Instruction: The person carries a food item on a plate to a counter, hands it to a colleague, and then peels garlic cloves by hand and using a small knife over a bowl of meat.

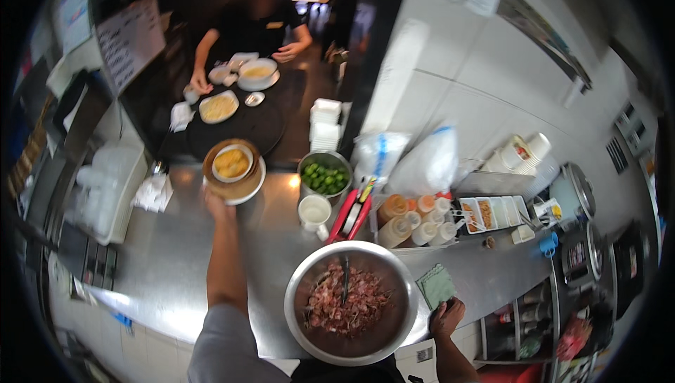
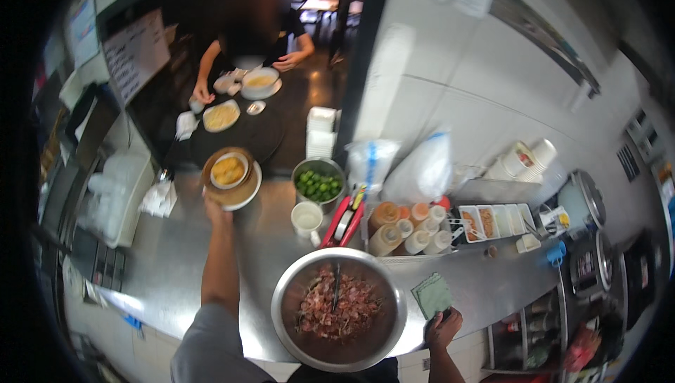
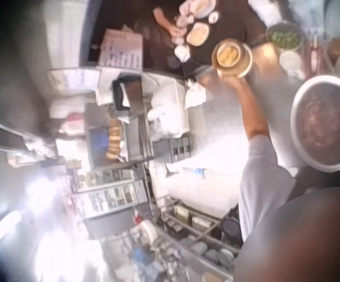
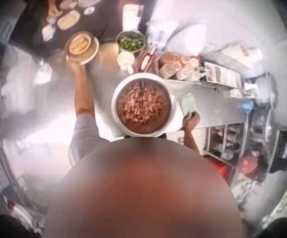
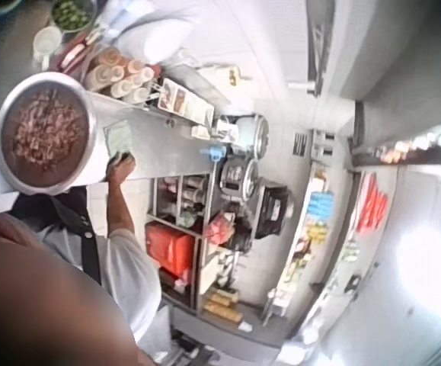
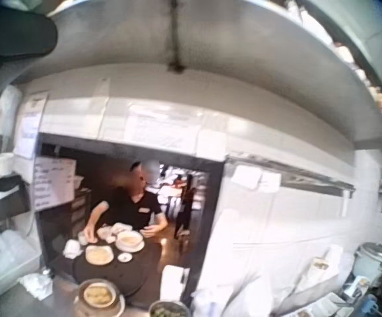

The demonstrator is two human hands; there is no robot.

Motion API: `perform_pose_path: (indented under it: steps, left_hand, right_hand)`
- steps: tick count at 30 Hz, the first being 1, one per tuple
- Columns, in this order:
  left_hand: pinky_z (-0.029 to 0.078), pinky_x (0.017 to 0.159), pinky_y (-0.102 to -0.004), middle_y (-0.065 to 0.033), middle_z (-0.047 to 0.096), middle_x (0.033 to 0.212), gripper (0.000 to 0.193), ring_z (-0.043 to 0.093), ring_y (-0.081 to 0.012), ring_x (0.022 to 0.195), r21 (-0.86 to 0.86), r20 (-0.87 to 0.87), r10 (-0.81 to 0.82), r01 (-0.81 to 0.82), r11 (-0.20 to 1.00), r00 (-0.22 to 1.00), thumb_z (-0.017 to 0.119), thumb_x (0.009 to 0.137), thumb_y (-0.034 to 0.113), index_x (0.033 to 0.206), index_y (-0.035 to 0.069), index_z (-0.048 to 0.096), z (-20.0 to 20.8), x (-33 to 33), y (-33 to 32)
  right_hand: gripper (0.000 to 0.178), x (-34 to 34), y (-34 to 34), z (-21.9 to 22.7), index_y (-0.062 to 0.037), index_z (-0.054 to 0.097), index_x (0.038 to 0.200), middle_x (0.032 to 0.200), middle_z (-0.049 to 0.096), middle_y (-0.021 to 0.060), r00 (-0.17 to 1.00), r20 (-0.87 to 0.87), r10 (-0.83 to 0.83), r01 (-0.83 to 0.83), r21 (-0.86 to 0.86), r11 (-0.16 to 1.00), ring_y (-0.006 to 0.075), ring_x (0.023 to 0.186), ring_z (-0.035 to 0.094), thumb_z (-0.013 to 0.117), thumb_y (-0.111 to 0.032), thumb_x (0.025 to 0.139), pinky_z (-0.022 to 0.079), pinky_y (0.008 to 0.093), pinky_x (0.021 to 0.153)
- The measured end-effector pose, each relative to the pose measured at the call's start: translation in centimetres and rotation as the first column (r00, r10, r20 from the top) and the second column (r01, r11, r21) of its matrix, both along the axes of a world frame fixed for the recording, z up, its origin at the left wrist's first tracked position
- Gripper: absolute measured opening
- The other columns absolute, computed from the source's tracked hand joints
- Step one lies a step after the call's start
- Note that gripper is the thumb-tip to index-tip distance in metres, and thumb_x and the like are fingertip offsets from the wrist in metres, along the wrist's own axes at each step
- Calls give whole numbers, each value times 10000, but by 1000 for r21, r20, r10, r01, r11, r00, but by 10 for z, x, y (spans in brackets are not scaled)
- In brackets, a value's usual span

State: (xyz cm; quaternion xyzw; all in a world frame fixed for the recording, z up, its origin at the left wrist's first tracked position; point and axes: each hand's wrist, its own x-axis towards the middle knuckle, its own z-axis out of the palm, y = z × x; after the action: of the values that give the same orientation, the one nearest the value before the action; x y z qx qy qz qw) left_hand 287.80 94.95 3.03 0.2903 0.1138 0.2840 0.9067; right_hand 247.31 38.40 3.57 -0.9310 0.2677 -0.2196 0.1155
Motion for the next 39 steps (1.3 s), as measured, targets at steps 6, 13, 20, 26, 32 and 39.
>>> perform_pose_path:
  steps: [6,13,20,26,32,39]
  left_hand:
    - [455,935,-365,-132,521,1210,340,540,-236,1099,-56,-81,142,-147,988,987,330,968,203,1211,-3,449,-25,29,12]
    - [444,941,-353,-144,513,1218,368,535,-243,1102,-54,-31,139,-140,989,990,300,987,214,1246,-22,416,-22,43,15]
    - [463,905,-350,-149,558,1143,384,567,-231,1047,-66,-138,164,-174,983,977,293,996,244,1173,-46,473,4,43,2]
    - [472,886,-343,-147,578,1103,413,585,-229,1012,-34,-123,97,-102,994,988,295,999,283,1158,-47,488,9,46,3]
    - [479,861,-343,-139,579,1103,413,592,-225,988,19,-145,135,-133,991,980,344,992,311,1160,-36,493,0,64,9]
    - [542,608,-307,-109,592,1082,383,628,-176,879,39,-350,44,-32,999,936,367,975,360,1145,46,506,26,77,1]
  right_hand:
    - [457,2,1,-9,44,445,1123,1063,477,215,999,-37,25,-26,-41,999,377,1029,429,427,-352,895,310,467,924]
    - [487,6,-6,-20,49,449,1115,1054,478,219,997,-78,-5,-6,-138,990,377,1020,436,411,-386,899,313,469,922]
    - [500,3,-12,-23,39,455,1109,1048,475,216,998,-60,-9,-1,-154,988,377,1014,434,391,-413,904,321,465,905]
    - [503,5,-11,-22,34,460,1106,1028,486,210,992,-117,-43,25,-152,988,373,996,444,385,-423,912,327,463,892]
    - [486,5,-11,-24,33,463,1095,1027,488,208,995,-92,-24,8,-173,985,376,984,448,392,-414,917,335,459,879]
    - [465,4,-9,-25,32,453,1105,1047,484,208,995,-99,-29,14,-148,989,374,1011,440,391,-388,915,324,463,892]
